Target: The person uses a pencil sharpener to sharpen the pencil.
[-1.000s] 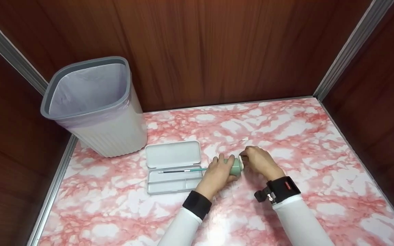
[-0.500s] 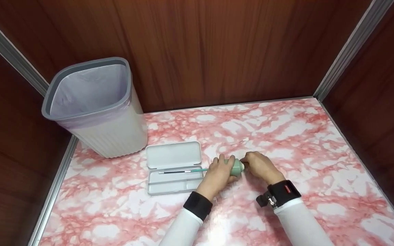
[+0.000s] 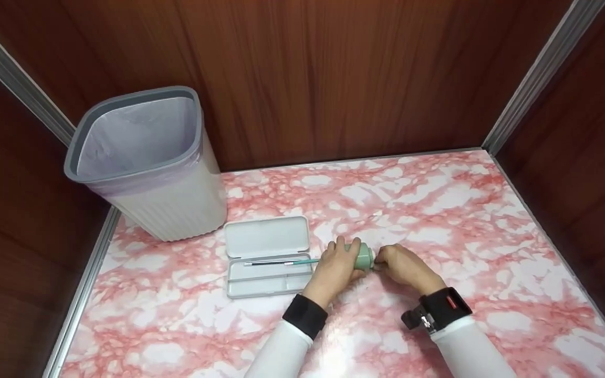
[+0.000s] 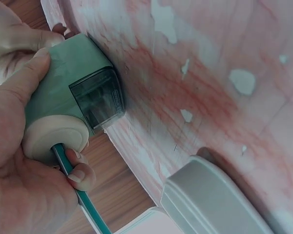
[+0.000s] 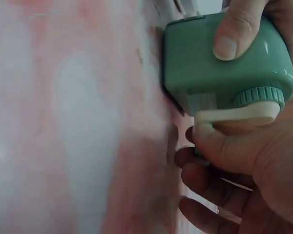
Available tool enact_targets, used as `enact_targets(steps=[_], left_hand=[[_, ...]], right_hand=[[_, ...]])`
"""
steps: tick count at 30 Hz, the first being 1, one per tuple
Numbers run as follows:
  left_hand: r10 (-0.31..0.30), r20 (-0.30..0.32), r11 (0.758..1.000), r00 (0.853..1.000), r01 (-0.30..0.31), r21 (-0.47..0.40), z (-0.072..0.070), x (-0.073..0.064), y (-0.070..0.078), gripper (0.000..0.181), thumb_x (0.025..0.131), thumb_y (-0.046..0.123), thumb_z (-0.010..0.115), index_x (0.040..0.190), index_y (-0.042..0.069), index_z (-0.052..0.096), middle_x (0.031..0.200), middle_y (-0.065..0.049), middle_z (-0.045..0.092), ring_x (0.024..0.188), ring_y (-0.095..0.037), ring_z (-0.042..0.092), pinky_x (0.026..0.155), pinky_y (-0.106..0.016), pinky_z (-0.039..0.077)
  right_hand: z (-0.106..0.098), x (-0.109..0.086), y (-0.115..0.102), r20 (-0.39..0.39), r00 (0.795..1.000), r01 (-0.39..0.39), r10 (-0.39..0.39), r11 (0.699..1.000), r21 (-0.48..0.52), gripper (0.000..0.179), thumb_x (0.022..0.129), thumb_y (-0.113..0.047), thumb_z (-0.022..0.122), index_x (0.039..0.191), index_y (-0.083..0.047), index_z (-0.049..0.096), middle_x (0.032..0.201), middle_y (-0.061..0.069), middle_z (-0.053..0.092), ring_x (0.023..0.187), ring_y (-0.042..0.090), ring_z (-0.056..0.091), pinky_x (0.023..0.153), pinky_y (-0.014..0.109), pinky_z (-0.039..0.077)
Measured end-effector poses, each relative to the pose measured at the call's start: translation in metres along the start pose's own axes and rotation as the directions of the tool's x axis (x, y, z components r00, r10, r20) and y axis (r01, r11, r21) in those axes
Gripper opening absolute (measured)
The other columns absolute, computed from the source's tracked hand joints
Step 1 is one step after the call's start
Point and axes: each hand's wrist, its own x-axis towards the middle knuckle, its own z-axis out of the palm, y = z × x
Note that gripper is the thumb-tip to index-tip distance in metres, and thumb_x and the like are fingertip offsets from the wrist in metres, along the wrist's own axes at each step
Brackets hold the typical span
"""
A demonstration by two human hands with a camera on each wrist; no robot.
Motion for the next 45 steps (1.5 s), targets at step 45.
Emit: enact_targets(steps=[45], left_hand=[[-0.05, 0.041, 0.999, 0.998, 0.051, -0.012, -0.002, 0.001, 0.002, 0.076, 0.077, 0.048, 0.076, 0.139, 0.016, 0.048, 0.117, -0.017, 0.051, 0.096, -0.028, 0.055, 0.075, -0.037, 0.051]], right_hand=[[-0.037, -0.02, -0.037, -0.216, 0.975, 0.02, -0.052, 0.989, -0.147, 0.006, 0.086, -0.006, 0.071, 0.089, -0.011, 0.073, 0.08, -0.006, 0.06, 0.073, 0.015, 0.061, 0.065, 0.036, 0.05]])
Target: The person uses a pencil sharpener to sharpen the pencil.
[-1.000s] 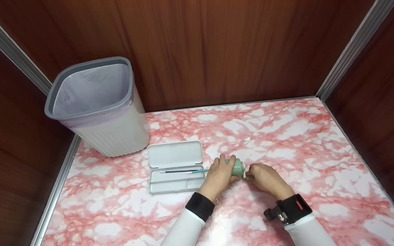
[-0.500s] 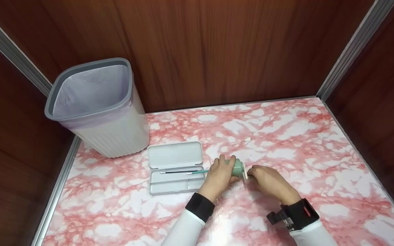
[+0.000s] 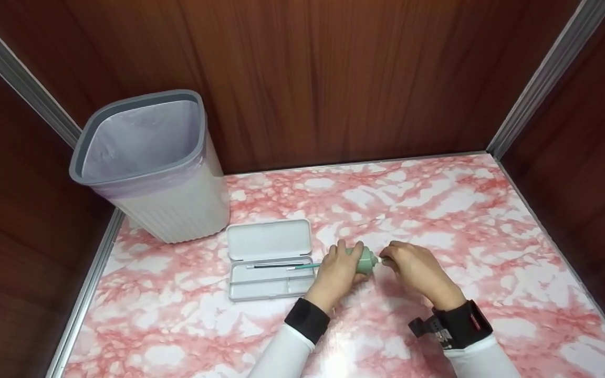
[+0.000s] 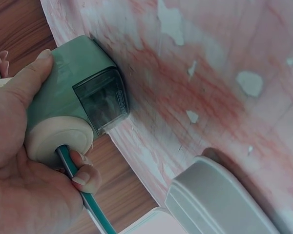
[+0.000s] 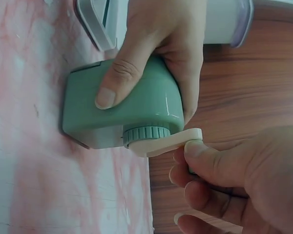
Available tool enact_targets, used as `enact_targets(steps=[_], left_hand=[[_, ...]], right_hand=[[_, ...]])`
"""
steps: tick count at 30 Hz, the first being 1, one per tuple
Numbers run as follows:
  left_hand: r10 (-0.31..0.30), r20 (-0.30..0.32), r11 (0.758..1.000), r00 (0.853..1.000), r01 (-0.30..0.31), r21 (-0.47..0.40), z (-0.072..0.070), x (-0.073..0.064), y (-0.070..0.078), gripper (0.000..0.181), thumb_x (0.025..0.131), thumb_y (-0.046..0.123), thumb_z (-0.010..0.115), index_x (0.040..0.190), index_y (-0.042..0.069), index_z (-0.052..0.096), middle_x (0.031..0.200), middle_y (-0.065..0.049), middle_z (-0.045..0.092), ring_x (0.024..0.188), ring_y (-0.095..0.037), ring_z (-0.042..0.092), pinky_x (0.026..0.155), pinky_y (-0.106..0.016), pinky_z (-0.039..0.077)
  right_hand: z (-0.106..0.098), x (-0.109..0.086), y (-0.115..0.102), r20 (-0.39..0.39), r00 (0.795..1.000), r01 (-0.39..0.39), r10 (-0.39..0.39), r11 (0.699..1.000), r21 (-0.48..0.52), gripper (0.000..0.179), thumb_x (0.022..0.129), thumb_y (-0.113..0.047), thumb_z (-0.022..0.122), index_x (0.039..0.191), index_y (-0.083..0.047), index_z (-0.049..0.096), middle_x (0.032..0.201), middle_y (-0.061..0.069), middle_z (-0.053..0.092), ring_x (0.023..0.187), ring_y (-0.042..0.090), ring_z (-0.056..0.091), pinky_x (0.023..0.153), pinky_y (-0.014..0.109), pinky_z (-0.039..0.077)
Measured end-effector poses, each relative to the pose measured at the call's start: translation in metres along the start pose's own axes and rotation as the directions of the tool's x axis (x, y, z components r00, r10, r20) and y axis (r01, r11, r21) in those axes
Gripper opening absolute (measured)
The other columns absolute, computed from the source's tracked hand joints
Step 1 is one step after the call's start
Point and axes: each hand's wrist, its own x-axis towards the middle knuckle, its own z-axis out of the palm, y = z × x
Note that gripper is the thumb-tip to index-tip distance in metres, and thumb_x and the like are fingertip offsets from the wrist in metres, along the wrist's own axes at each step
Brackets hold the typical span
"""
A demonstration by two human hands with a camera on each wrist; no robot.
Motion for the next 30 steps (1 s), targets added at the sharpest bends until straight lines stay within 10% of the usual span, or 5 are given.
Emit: enact_targets(steps=[30], left_hand=[[0.04, -0.016, 0.999, 0.999, -0.04, 0.008, 0.001, 0.0, -0.003, 0.076, 0.076, 0.048, 0.076, 0.138, 0.015, 0.048, 0.115, -0.017, 0.051, 0.092, -0.027, 0.056, 0.074, -0.036, 0.051]], right_hand=[[0.021, 0.033, 0.017, -0.048, 0.997, -0.059, 0.057, 0.997, -0.052, 0.011, 0.088, -0.004, 0.068, 0.092, -0.012, 0.075, 0.079, -0.002, 0.054, 0.064, 0.017, 0.056, 0.055, 0.036, 0.047]])
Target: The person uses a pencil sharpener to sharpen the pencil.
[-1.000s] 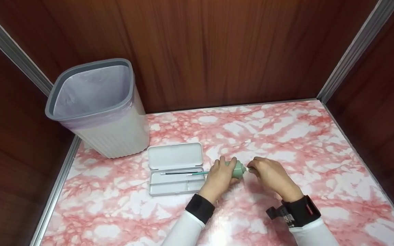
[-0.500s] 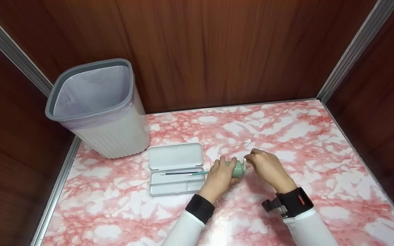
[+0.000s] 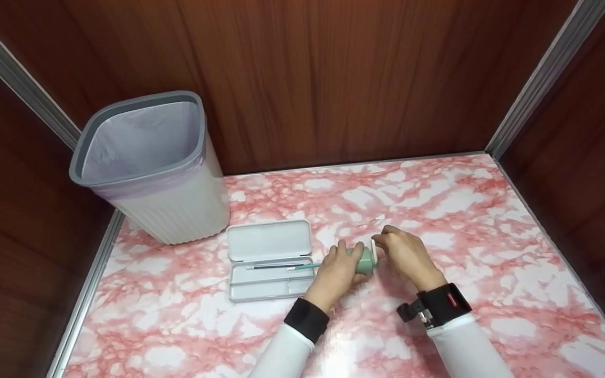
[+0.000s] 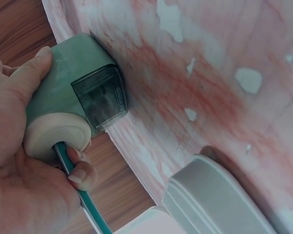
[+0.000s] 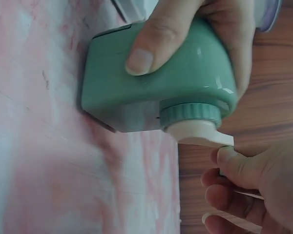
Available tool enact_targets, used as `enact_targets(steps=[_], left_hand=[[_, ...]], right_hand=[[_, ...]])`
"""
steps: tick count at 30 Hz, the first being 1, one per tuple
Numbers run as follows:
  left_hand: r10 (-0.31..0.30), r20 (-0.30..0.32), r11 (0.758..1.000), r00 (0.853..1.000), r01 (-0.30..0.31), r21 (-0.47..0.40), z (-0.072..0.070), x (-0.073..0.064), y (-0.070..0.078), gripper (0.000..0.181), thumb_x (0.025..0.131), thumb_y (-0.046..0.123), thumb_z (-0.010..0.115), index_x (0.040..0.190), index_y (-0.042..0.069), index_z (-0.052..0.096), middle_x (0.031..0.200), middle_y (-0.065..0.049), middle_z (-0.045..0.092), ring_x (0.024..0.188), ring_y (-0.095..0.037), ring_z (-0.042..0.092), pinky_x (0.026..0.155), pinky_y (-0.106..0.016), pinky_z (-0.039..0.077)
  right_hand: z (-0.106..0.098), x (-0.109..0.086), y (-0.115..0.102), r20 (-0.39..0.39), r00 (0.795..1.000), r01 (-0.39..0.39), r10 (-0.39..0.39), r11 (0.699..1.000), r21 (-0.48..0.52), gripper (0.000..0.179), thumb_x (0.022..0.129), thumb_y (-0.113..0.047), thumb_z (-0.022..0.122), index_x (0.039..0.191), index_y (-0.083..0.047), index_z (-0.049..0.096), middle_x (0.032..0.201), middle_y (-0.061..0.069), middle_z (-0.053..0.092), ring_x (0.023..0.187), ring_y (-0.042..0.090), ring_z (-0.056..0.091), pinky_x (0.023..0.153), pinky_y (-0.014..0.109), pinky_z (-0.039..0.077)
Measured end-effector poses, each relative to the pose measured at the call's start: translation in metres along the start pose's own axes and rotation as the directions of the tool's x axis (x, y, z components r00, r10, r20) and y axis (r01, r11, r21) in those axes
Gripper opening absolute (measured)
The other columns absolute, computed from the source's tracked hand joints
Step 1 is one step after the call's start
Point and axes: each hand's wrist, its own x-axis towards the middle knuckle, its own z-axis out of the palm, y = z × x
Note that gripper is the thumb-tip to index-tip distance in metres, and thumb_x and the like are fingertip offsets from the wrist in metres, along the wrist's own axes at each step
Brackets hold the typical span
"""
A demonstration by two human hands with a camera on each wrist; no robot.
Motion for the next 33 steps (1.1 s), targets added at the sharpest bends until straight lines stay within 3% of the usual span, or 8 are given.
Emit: enact_targets(steps=[7, 17, 24, 33], left_hand=[[0.027, -0.041, 0.999, 0.999, -0.027, -0.017, 0.002, -0.002, -0.002, 0.076, 0.076, 0.047, 0.077, 0.138, 0.013, 0.049, 0.113, -0.017, 0.05, 0.091, -0.027, 0.056, 0.077, -0.034, 0.05], [0.04, -0.088, 0.999, 0.995, -0.042, -0.022, 0.001, -0.004, -0.003, 0.075, 0.076, 0.046, 0.077, 0.137, 0.011, 0.05, 0.113, -0.018, 0.051, 0.093, -0.027, 0.056, 0.078, -0.034, 0.05], [0.029, -0.061, 0.999, 0.998, -0.03, -0.016, 0.001, -0.002, -0.003, 0.075, 0.077, 0.047, 0.077, 0.137, 0.012, 0.049, 0.113, -0.018, 0.051, 0.092, -0.027, 0.056, 0.076, -0.035, 0.051], [0.005, -0.014, 1.0, 1.0, -0.006, -0.025, 0.003, -0.001, -0.001, 0.075, 0.078, 0.046, 0.076, 0.139, 0.013, 0.047, 0.117, -0.019, 0.05, 0.095, -0.027, 0.055, 0.076, -0.035, 0.051]], right_hand=[[0.018, 0.001, 0.003, 0.057, 0.998, -0.037, 0.039, 0.999, -0.039, 0.017, 0.078, 0.005, 0.07, 0.081, -0.012, 0.072, 0.075, 0.001, 0.053, 0.062, 0.022, 0.055, 0.054, 0.04, 0.048], [0.028, -0.004, 0.006, 0.098, 0.994, -0.054, 0.055, 0.998, -0.013, 0.022, 0.075, 0.007, 0.067, 0.082, -0.013, 0.074, 0.073, 0.001, 0.052, 0.062, 0.022, 0.054, 0.054, 0.041, 0.047], [0.035, -0.02, 0.006, 0.134, 0.99, -0.05, 0.047, 0.999, 0.021, 0.014, 0.08, 0.001, 0.068, 0.07, -0.009, 0.066, 0.073, -0.001, 0.053, 0.063, 0.023, 0.056, 0.055, 0.043, 0.048], [0.035, -0.032, 0.002, 0.123, 0.992, -0.033, 0.029, 0.999, 0.033, 0.013, 0.082, -0.002, 0.07, 0.071, -0.008, 0.068, 0.071, 0.0, 0.053, 0.062, 0.021, 0.056, 0.058, 0.04, 0.048]])
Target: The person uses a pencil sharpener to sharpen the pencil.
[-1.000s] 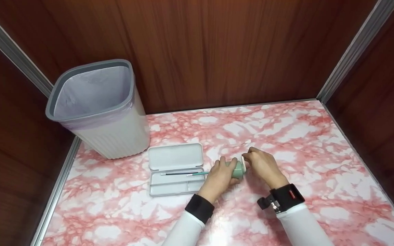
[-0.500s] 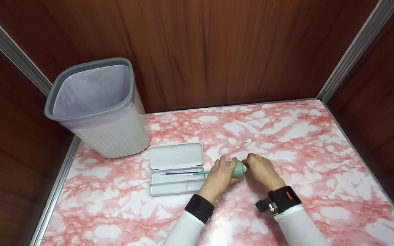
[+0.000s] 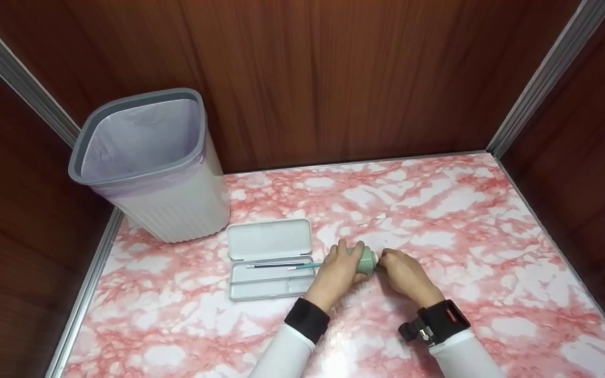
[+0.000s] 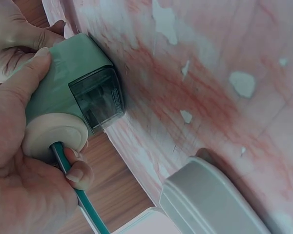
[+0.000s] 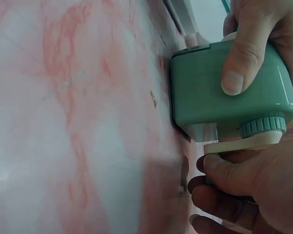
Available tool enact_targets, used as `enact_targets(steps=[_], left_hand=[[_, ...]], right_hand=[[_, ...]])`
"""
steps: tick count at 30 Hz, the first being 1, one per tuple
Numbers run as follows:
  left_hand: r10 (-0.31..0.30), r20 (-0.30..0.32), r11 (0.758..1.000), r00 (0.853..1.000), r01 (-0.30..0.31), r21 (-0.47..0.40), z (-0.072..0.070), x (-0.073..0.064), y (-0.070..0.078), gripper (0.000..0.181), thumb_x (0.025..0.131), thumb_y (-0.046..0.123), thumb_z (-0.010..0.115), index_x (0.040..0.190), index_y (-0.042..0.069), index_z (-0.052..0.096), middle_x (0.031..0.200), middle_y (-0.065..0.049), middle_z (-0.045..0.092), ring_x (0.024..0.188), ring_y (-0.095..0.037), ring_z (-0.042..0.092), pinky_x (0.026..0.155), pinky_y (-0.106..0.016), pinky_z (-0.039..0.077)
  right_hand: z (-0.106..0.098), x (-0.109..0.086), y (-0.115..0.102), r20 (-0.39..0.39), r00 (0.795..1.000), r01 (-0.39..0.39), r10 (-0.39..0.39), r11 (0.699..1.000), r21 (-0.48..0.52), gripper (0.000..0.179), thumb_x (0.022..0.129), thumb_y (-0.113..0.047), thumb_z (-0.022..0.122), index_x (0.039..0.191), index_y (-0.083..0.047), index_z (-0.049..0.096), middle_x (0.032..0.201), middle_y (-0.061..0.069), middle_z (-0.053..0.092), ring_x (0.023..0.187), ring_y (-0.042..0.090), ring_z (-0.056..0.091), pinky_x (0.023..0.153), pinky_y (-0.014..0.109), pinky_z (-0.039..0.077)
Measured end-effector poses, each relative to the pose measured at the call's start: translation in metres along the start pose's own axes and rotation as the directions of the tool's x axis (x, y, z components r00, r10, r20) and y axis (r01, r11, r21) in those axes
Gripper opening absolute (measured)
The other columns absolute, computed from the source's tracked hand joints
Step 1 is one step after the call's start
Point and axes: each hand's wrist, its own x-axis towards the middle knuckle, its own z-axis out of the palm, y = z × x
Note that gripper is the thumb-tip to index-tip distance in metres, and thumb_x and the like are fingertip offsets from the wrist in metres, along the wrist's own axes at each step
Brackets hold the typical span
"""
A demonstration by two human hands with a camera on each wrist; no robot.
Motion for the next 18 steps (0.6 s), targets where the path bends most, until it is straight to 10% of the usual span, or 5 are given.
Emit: enact_targets(steps=[18], left_hand=[[-0.014, 0.001, 1.0, 1.0, 0.014, 0.008, -0.004, -0.001, 0.002, 0.076, 0.077, 0.048, 0.075, 0.138, 0.012, 0.048, 0.117, -0.02, 0.051, 0.094, -0.028, 0.056, 0.075, -0.035, 0.051]], right_hand=[[-0.006, -0.016, -0.011, -0.012, 1.0, 0.026, -0.027, 0.997, -0.069, 0.01, 0.082, -0.004, 0.072, 0.074, -0.009, 0.071, 0.068, -0.002, 0.051, 0.055, 0.018, 0.05, 0.052, 0.037, 0.044]])
